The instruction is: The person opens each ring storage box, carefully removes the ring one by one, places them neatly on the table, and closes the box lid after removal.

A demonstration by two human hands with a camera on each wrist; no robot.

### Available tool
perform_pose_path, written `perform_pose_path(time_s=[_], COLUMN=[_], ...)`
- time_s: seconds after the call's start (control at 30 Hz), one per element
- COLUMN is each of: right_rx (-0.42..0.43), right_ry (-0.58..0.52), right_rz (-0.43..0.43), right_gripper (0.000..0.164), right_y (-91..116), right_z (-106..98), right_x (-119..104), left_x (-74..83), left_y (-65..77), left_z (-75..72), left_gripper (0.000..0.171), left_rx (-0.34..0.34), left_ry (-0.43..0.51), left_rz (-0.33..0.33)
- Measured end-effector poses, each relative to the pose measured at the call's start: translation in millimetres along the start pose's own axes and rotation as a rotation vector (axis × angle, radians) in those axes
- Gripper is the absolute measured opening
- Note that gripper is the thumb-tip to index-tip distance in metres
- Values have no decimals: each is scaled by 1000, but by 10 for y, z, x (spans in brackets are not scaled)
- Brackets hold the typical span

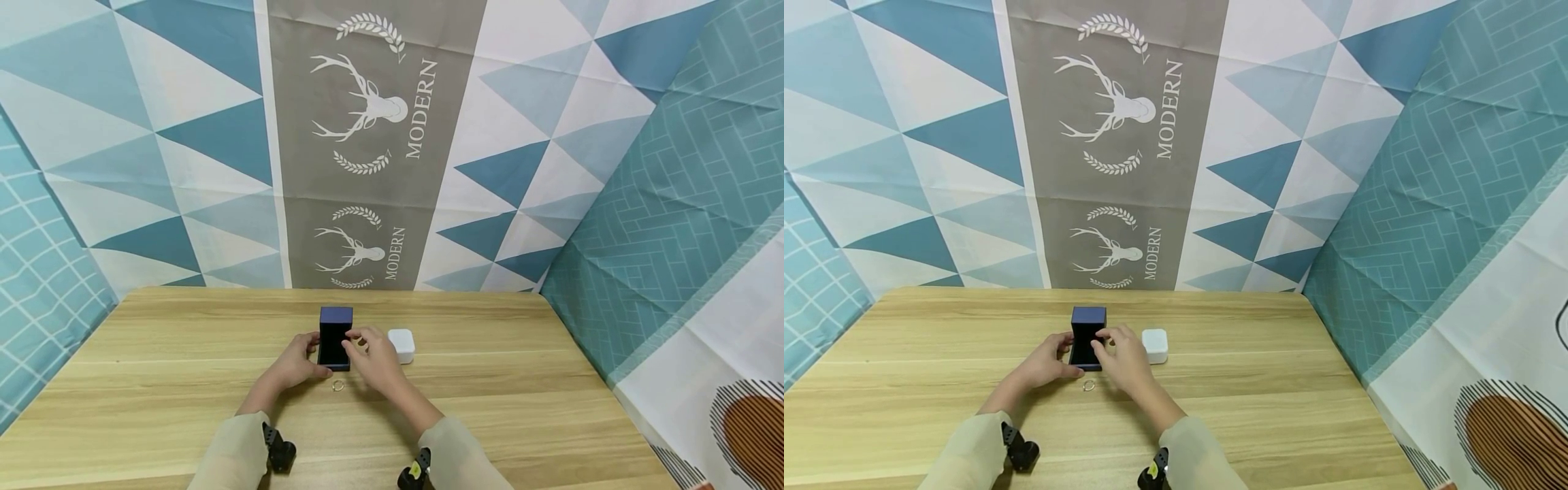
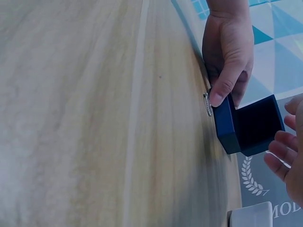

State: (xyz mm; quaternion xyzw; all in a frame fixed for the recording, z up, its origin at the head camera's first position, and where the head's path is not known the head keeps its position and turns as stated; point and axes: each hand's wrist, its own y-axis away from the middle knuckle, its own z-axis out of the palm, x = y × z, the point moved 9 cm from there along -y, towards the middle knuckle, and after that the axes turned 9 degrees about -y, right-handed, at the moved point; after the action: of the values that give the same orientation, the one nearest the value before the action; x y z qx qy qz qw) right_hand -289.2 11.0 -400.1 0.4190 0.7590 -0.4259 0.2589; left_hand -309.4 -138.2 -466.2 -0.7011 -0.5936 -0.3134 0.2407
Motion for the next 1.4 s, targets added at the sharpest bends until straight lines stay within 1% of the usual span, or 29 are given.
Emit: perform_pose_path(time_s=[0.3,0.53,0.7,0.87,1.1,1.4], right_rx=[49,61,77,88,95,87], right_ry=[-31,-88,-127,-163,-245,-258], right_rz=[36,158,197,226,251,264], right_gripper=[30,37,41,41,43,45], right_y=[-66,-105,-134,-158,-177,-210], right_z=[-41,-53,-48,-42,-46,-29], right_x=[29,128,175,212,242,256], left_x=[-23,-24,-41,-59,-62,-35], left_y=[-19,-12,-16,-21,-19,-12], left_z=[-5,-9,2,4,3,-10], left_gripper=[88,86,87,88,88,88], left_rx=[12,18,12,12,16,20], left_ry=[-7,-6,7,18,8,11], left_rz=[-14,-11,-14,-18,-11,-8])
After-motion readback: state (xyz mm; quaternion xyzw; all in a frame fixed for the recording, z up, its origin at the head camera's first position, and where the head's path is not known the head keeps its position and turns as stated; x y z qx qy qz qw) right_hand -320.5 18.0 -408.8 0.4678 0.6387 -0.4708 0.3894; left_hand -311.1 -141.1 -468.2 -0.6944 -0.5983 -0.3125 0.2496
